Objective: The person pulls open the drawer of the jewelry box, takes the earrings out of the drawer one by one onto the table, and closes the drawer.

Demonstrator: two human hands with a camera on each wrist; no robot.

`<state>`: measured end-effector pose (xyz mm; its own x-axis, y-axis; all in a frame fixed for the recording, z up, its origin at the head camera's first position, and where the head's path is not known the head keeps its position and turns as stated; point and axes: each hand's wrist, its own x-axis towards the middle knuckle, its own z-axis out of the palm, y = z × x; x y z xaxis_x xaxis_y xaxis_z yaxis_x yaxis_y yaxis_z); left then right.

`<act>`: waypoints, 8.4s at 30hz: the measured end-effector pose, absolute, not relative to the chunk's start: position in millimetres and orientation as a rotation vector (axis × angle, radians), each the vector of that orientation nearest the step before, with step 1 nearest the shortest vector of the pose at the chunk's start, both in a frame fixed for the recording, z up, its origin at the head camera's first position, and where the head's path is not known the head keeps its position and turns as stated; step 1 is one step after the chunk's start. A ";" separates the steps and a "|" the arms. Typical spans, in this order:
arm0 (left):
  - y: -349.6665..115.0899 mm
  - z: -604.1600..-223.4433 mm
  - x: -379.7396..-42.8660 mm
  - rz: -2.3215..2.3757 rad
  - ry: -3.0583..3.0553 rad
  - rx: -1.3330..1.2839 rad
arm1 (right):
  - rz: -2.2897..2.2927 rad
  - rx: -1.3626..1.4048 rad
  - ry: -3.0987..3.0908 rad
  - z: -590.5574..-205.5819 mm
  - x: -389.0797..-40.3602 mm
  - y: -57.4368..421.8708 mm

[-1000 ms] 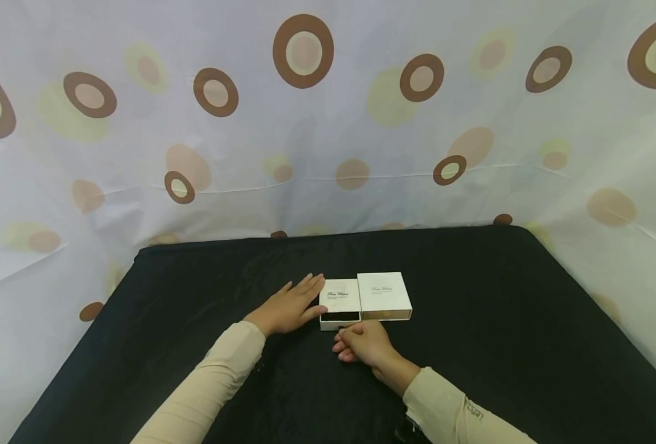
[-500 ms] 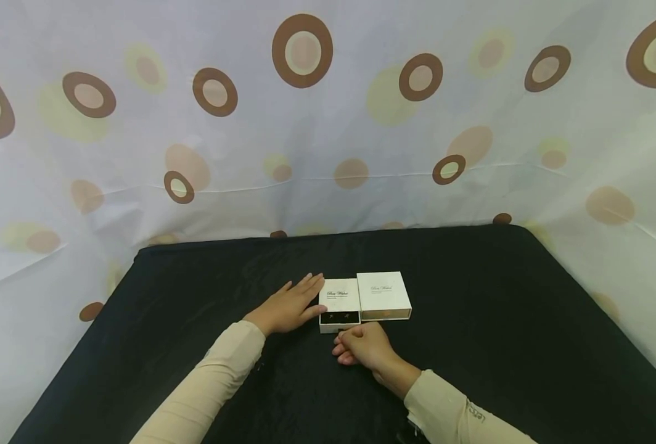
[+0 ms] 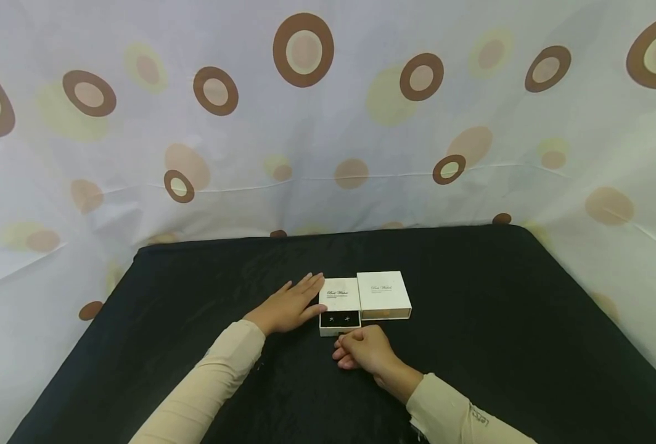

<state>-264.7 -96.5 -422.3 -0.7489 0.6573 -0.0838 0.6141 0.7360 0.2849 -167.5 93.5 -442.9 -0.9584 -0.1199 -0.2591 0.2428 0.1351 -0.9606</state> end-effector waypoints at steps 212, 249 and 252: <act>-99.5 -421.5 -264.3 0.334 2.761 1.040 | -0.962 -0.629 3.017 -412.6 -193.9 87.0; -99.0 -426.8 -267.2 0.326 2.773 1.036 | -1.132 -0.608 2.924 -400.0 -185.5 98.0; -98.7 -427.0 -267.6 0.319 2.776 1.033 | -1.128 -0.642 2.927 -399.5 -181.4 97.6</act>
